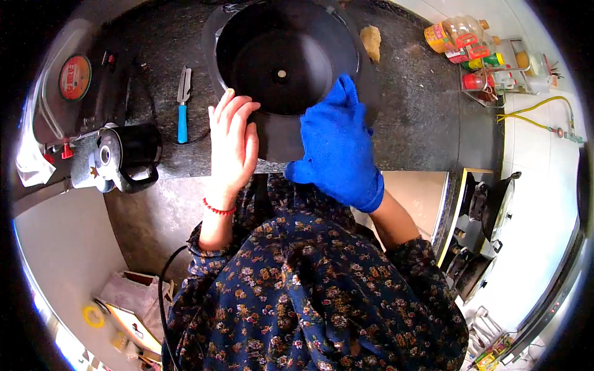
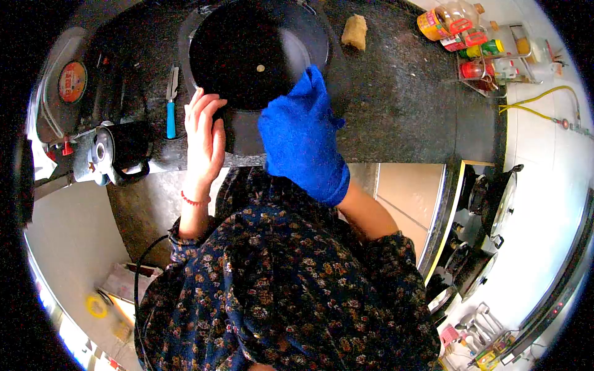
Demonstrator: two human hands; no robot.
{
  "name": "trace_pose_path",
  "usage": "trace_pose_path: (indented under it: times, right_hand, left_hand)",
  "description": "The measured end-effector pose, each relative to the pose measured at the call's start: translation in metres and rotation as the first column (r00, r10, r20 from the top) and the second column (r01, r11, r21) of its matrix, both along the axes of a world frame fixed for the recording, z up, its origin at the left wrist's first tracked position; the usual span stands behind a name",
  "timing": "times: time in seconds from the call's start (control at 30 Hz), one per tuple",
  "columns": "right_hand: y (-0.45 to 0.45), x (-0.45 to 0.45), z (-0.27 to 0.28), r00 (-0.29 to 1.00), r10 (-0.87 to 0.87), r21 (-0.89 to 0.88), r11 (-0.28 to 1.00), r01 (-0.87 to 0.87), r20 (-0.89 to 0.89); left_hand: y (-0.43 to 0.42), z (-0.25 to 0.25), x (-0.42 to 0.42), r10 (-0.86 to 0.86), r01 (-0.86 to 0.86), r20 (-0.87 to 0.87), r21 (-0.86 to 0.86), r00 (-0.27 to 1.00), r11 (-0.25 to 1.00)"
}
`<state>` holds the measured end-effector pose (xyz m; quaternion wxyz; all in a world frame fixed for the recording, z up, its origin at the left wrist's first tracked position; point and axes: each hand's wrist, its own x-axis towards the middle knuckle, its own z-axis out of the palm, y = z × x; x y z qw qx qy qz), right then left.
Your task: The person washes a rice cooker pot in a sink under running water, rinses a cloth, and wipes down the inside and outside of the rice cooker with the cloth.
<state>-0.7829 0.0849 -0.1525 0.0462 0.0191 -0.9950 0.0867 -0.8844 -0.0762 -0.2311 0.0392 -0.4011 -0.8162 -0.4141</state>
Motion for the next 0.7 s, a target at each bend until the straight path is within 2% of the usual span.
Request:
trace_pose_path:
  times: [0.07, 0.13, 0.2, 0.3, 0.4, 0.47, 0.57, 0.7]
  right_hand:
    - [-0.006, -0.003, -0.001, 0.995, 0.097, 0.242, 0.965, -0.099, 0.02]
    - [-0.009, -0.003, -0.009, 0.992, 0.126, 0.285, 0.95, -0.125, 0.017]
    - [-0.007, -0.004, -0.018, 0.997, 0.069, 0.08, 0.995, -0.065, -0.046]
    - [0.004, 0.004, -0.003, 0.987, 0.157, 0.203, 0.966, -0.161, 0.037]
    - [0.012, 0.01, -0.001, 0.996, 0.092, 0.012, 0.996, -0.092, 0.007]
    - [0.023, 0.02, 0.006, 0.992, 0.074, -0.068, 0.994, -0.081, -0.102]
    - [0.051, 0.033, 0.023, 0.996, 0.065, -0.202, 0.977, -0.075, -0.055]
    - [0.09, 0.013, 0.053, 0.998, 0.012, -0.203, 0.979, -0.024, -0.061]
  left_hand:
    - [0.003, 0.0, 0.001, 0.002, -0.002, -0.006, -0.002, 1.0, 1.0]
    - [0.004, 0.0, 0.002, 0.004, -0.004, -0.008, 0.004, 1.0, 1.0]
    - [0.002, 0.002, 0.002, 0.008, -0.008, -0.015, -0.025, 1.0, 1.0]
    - [0.002, 0.006, 0.002, 0.003, -0.005, -0.027, -0.065, 1.0, 0.998]
    - [-0.001, 0.009, 0.0, 0.005, -0.008, -0.036, -0.078, 0.999, 0.997]
    - [0.0, 0.007, 0.001, 0.009, -0.011, -0.033, -0.071, 0.999, 0.997]
    - [0.002, 0.005, 0.001, -0.002, 0.0, -0.03, -0.048, 1.0, 0.999]
    - [0.003, 0.007, 0.001, -0.006, 0.004, -0.038, -0.06, 0.999, 0.998]
